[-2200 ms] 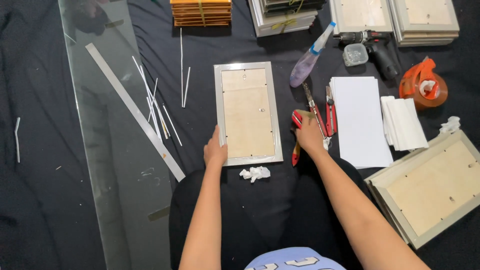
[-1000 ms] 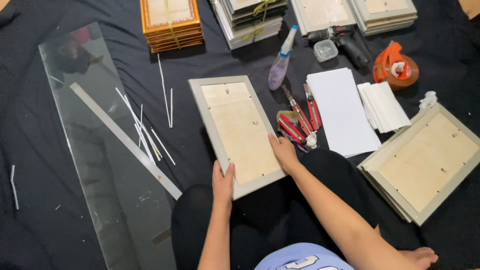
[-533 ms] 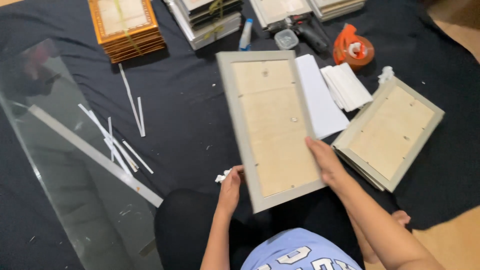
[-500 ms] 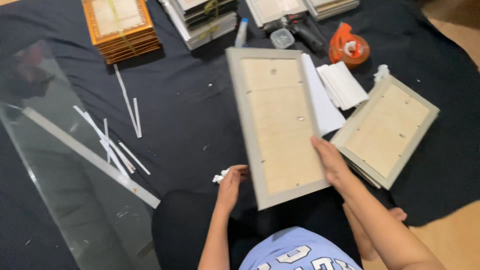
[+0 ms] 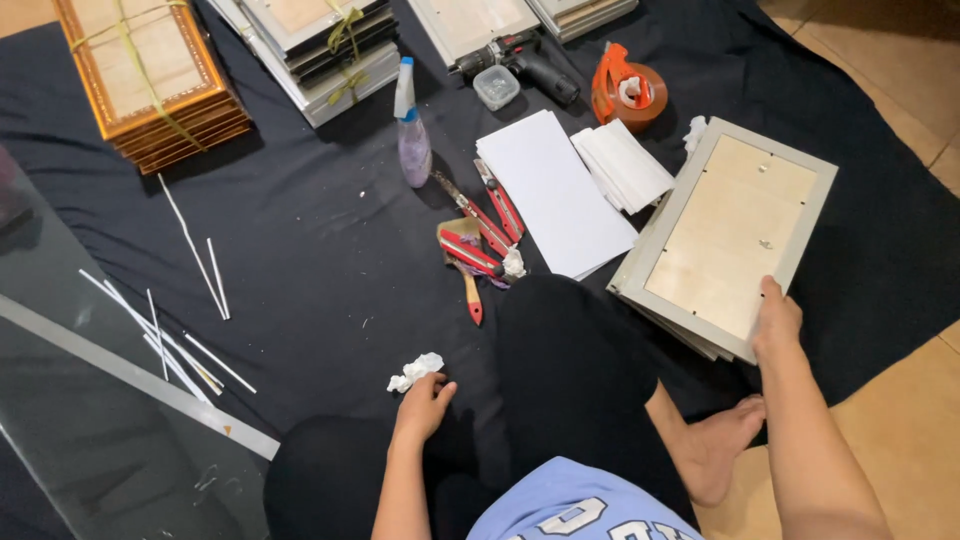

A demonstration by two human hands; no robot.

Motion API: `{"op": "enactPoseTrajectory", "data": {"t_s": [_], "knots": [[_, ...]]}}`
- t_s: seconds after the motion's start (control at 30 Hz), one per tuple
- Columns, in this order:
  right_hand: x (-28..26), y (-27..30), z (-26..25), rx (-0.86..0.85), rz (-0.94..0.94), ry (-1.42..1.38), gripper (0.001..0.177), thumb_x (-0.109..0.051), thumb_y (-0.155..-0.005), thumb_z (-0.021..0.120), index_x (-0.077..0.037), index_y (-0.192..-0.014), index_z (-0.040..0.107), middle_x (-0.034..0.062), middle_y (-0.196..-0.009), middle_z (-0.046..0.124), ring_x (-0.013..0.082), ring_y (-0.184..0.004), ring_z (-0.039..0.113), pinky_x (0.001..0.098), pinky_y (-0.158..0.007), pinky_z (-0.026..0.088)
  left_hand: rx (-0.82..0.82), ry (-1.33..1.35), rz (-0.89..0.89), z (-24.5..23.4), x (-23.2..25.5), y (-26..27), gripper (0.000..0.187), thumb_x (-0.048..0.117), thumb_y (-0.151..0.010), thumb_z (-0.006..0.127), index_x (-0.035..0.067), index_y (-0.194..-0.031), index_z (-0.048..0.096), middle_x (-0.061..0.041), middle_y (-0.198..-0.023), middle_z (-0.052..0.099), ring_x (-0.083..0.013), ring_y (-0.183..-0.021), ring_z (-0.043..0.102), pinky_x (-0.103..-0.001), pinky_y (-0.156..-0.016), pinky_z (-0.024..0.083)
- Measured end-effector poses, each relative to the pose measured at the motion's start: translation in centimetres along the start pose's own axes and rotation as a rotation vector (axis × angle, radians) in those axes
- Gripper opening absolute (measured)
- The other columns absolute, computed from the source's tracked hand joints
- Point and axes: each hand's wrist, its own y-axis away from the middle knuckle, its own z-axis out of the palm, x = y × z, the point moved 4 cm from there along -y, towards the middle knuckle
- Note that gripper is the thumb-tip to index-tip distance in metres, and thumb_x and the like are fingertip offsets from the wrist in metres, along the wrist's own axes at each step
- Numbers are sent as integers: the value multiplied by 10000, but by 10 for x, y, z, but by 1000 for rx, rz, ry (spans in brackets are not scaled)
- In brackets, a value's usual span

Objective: The person is assembling picture frames by applying adhesive to the backing boards and brushing the glass surfaces to clean them.

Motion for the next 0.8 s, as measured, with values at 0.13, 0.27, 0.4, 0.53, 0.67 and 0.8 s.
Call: {"op": "enactPoseTrajectory", "data": {"t_s": [0.13,0.27,0.4,0.53,0.67,0.8], "knots": [[33,-34,-4,38,34,-20,581,-429,-996,649,73,-1284,598,170,-1221,677,213,-1038,679,264,-884,546,3,6,-7,-2,5,0,365,363,-916,662,120,-1185,697,-6,-944,730,-167,-873,697,-286,-827,533],[45,-30,4,51,40,-1,590,-416,-996,651,110,-1256,596,201,-1199,674,241,-1027,678,277,-883,545,33,38,0,-2,3,0,337,326,-913,670,106,-1166,701,-17,-933,737,-171,-852,697,-285,-820,534],[52,-26,6,118,-31,87,566,-436,-995,686,108,-1146,658,202,-1081,705,245,-926,684,300,-817,545,4,31,-36,-3,3,0,372,355,-927,649,141,-1229,686,-7,-997,742,-166,-908,702,-284,-865,529],[40,-10,6,193,-53,296,613,-503,-1050,632,103,-1135,672,235,-1051,691,322,-907,669,390,-833,527,6,43,-56,-8,13,7,352,339,-934,641,134,-1216,691,-15,-1037,741,-167,-945,700,-287,-890,526],[53,-17,12,279,-77,352,582,-520,-1047,615,59,-1101,651,207,-1027,687,322,-899,661,389,-834,521,7,55,-71,-10,16,10,345,331,-934,647,131,-1212,690,-16,-994,733,-162,-904,689,-288,-870,528],[41,-3,13,318,-171,320,466,-447,-1042,644,1,-1160,589,176,-1058,661,308,-915,646,387,-859,506,11,64,-78,-9,13,7,342,326,-933,648,138,-1216,689,-6,-975,731,-155,-887,682,-283,-860,525]]}}
